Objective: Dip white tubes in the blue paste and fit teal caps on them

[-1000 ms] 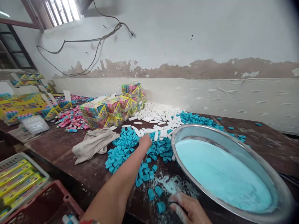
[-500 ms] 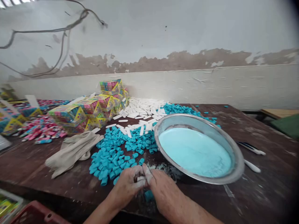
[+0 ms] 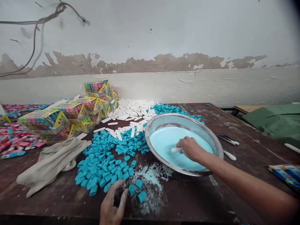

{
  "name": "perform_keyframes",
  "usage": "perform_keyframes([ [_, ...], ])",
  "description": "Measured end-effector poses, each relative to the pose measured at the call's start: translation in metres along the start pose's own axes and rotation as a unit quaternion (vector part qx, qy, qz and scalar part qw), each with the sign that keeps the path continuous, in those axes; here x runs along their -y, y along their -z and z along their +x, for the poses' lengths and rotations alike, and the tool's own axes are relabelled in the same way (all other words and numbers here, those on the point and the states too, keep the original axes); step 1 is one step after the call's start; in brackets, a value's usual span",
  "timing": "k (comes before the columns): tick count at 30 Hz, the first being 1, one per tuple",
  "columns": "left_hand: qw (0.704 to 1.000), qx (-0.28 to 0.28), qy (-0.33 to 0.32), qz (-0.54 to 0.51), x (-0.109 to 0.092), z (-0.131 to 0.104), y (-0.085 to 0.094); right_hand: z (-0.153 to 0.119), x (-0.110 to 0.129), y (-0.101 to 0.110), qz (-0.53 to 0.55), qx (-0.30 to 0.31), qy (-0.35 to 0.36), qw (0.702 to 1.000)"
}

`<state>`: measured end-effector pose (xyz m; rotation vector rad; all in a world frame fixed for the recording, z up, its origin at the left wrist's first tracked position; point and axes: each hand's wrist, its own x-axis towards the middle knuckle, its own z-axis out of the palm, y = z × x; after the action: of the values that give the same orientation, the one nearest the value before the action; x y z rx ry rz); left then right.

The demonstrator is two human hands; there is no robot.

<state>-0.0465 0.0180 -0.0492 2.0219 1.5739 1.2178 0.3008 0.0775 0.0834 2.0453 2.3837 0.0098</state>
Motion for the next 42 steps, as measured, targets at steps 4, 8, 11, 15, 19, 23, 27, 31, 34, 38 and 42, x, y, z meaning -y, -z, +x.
perform_keyframes([
  [4,0.998,-0.012,-0.056,0.037,0.000,-0.002,-0.005,0.018,0.002,-0.017,-0.048,0.036,0.017,0.998],
  [8,0.992,-0.027,-0.113,0.049,0.005,0.000,-0.008,0.030,0.016,-0.038,-0.034,0.074,0.036,0.996],
  [11,0.987,-0.047,-0.149,0.044,0.010,0.000,-0.010,0.039,0.027,-0.046,0.012,0.092,0.059,0.994],
  [15,0.985,-0.044,-0.159,0.043,0.011,0.001,-0.011,0.047,0.028,-0.039,0.093,0.107,0.097,0.985],
  [19,0.988,-0.042,-0.144,0.043,0.010,0.001,-0.010,0.039,0.014,-0.025,0.124,0.119,0.120,0.978],
  [23,0.991,-0.042,-0.120,0.033,0.008,0.000,-0.010,0.028,0.000,-0.018,0.078,0.116,0.113,0.984],
  [27,0.991,-0.048,-0.125,0.026,0.007,0.000,-0.011,0.029,0.009,-0.027,0.018,0.121,0.096,0.988],
  [31,0.991,-0.046,-0.122,0.021,0.008,-0.001,-0.012,0.040,0.027,-0.039,0.023,0.121,0.101,0.987],
  [34,0.991,-0.047,-0.125,0.018,0.009,-0.002,-0.013,0.046,0.029,-0.038,0.068,0.116,0.116,0.984],
  [38,0.992,-0.042,-0.117,0.020,0.009,-0.002,-0.012,0.042,0.015,-0.025,0.123,0.131,0.146,0.973],
  [42,0.992,-0.051,-0.114,0.019,0.008,-0.001,-0.012,0.032,0.000,-0.013,0.102,0.145,0.149,0.973],
])
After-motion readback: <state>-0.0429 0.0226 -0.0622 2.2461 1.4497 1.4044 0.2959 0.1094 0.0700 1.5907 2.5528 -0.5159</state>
